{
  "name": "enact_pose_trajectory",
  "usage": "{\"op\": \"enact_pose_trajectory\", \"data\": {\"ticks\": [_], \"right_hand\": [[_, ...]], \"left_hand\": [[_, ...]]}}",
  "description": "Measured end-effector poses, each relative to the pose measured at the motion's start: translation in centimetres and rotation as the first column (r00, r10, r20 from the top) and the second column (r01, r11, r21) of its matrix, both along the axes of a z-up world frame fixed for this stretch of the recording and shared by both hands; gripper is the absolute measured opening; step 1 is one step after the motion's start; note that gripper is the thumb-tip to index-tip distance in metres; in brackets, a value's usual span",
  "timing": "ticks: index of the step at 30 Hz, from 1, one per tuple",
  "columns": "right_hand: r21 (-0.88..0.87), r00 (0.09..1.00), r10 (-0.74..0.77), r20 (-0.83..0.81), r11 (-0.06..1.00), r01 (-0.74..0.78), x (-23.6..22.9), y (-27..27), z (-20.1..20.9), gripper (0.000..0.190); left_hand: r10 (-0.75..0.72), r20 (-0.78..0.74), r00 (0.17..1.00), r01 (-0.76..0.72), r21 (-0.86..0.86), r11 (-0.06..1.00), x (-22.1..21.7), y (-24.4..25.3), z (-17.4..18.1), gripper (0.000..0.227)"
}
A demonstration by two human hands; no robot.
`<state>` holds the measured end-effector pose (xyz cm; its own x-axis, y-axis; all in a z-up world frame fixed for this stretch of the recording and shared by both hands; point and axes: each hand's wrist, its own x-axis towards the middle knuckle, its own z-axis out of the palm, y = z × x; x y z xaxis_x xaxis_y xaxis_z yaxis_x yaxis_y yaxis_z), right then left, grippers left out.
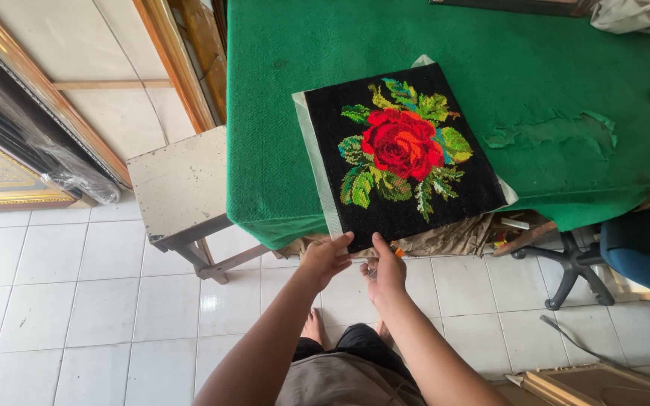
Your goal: Trimming the excess white borders of a floral artwork using a utility knife on a workshop table.
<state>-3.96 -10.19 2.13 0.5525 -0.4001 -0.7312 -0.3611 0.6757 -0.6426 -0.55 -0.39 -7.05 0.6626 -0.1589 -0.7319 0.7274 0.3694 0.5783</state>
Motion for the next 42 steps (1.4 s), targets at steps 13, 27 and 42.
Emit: {"op": "enact_pose_trajectory", "data": {"ticks": [13,27,42], "right_hand": [[0.088,0.884,0.468,0.004,0.88,-0.467,-1.9,-1.9,-4.4,0.028],[-0.043,0.879,0.476,-0.038,0.878,-0.477,-0.2,-1.0,-3.3,0.038],[-0.07,0.88,0.471,-0.057,0.877,-0.475,0.3,-0.1,-1.1,0.03]], "left_hand": [[0.14,0.043,0.989,-0.141,-0.001,0.99,1.0,-0.7,-3.0,0.024],[0.126,0.02,0.992,-0.125,-0.017,0.992,0.9,-0.6,-1.3,0.027],[0.006,-0.051,0.999,-0.011,-0.092,0.996,-1.4,-0.2,8.8,0.096]]}}
